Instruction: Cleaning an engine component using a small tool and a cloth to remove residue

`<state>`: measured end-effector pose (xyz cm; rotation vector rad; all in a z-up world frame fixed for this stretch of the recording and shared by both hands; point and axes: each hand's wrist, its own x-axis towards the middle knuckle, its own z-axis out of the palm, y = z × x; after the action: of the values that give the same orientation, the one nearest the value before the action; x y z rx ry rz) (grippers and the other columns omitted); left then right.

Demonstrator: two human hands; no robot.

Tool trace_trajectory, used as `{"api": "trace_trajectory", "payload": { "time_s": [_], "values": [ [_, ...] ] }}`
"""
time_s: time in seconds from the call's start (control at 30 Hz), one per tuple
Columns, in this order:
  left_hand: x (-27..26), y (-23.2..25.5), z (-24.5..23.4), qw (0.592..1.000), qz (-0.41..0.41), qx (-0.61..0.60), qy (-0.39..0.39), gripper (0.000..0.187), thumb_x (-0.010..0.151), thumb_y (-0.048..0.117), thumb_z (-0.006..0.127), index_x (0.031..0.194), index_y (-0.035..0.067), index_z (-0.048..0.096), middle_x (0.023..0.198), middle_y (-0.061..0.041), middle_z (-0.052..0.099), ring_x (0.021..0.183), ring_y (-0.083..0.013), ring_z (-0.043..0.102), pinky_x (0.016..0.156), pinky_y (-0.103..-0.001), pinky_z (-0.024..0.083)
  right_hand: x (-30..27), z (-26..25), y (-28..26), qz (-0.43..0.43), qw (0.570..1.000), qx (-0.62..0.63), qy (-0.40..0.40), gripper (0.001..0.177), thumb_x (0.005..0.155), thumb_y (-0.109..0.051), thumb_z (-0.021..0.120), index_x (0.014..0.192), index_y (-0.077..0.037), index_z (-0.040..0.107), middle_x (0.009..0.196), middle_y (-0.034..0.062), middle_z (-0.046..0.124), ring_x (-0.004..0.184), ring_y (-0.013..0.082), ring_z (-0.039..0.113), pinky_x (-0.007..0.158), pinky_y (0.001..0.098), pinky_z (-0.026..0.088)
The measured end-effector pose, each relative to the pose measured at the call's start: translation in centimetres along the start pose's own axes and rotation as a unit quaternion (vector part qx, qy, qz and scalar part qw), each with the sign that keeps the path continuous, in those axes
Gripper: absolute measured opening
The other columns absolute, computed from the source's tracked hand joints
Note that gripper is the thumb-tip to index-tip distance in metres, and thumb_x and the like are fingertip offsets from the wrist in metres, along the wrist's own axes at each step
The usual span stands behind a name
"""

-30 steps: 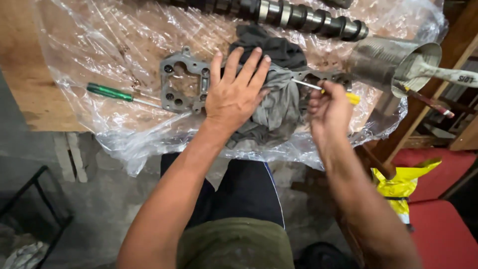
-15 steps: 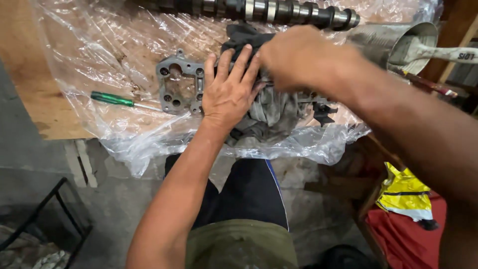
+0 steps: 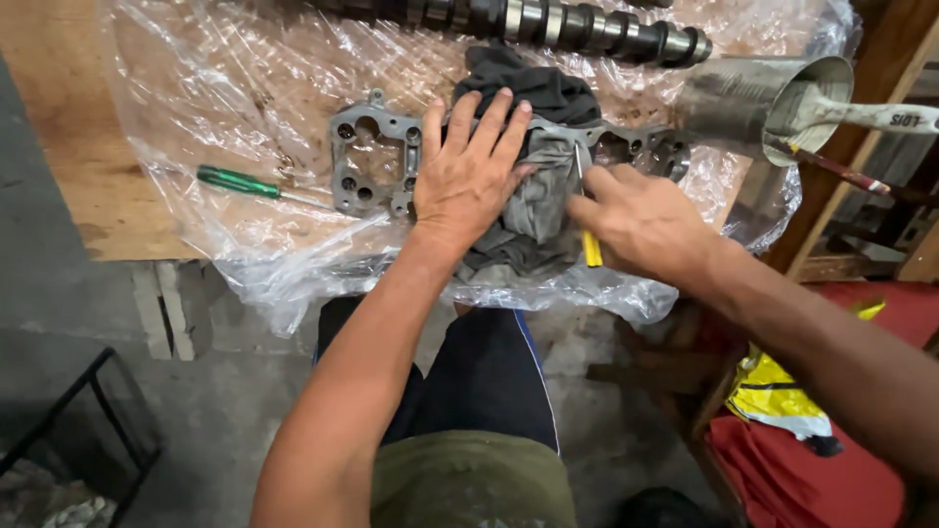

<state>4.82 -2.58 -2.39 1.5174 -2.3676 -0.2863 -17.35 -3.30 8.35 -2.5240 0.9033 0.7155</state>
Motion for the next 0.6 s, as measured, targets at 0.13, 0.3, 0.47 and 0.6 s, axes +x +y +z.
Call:
{"api": "trace_trajectory", "payload": {
  "time_s": [0.13,0.3,0.47,0.6],
  "values": [
    [-0.1,-0.1,-0.6,0.999,0.007,0.009,0.031,0.068,0.089,0.055,0.086,0.14,0.017,0.062,0.139,-0.005,0.063,0.122,-0.0306,0.058,0.107,-0.055,0.041,-0.5,2.2,0.1,-0.01,0.991,-0.014,0.132,0.049,0.099,-0.055,0.06,0.111,-0.007,0.06,0.092,0.0097,0.05,0.067,0.0246,0.057,0.05,0.0378,0.05],
    [0.0,0.0,-0.3,1.0,0.005,0.009,0.012,0.069,0.091,0.056,0.083,0.143,0.018,0.06,0.143,-0.006,0.061,0.125,-0.0314,0.057,0.109,-0.056,0.037,-2.0,2.6,0.5,-0.027,0.974,0.03,0.223,0.037,0.094,-0.016,0.073,0.127,0.0,0.065,0.12,0.0219,0.064,0.089,0.0315,0.064,0.066,0.0381,0.055],
    [0.1,0.0,-0.2,1.0,-0.002,0.005,0.005,0.067,0.093,0.057,0.079,0.144,0.019,0.059,0.144,-0.005,0.061,0.127,-0.0311,0.056,0.11,-0.056,0.036,-2.0,3.4,2.6,-0.091,0.963,0.071,0.245,0.032,0.096,0.001,0.063,0.128,0.002,0.064,0.127,0.0253,0.069,0.109,0.0356,0.072,0.088,0.0409,0.062],
    [0.1,0.0,-0.2,1.0,0.0,0.0,0.011,0.064,0.095,0.055,0.077,0.143,0.017,0.059,0.142,-0.006,0.062,0.125,-0.0316,0.057,0.11,-0.055,0.037,-2.4,2.9,4.6,-0.168,0.981,-0.055,0.083,0.079,0.065,0.003,0.082,0.139,0.001,0.054,0.143,0.0226,0.059,0.13,0.0327,0.064,0.104,0.0362,0.057]
  ]
}}
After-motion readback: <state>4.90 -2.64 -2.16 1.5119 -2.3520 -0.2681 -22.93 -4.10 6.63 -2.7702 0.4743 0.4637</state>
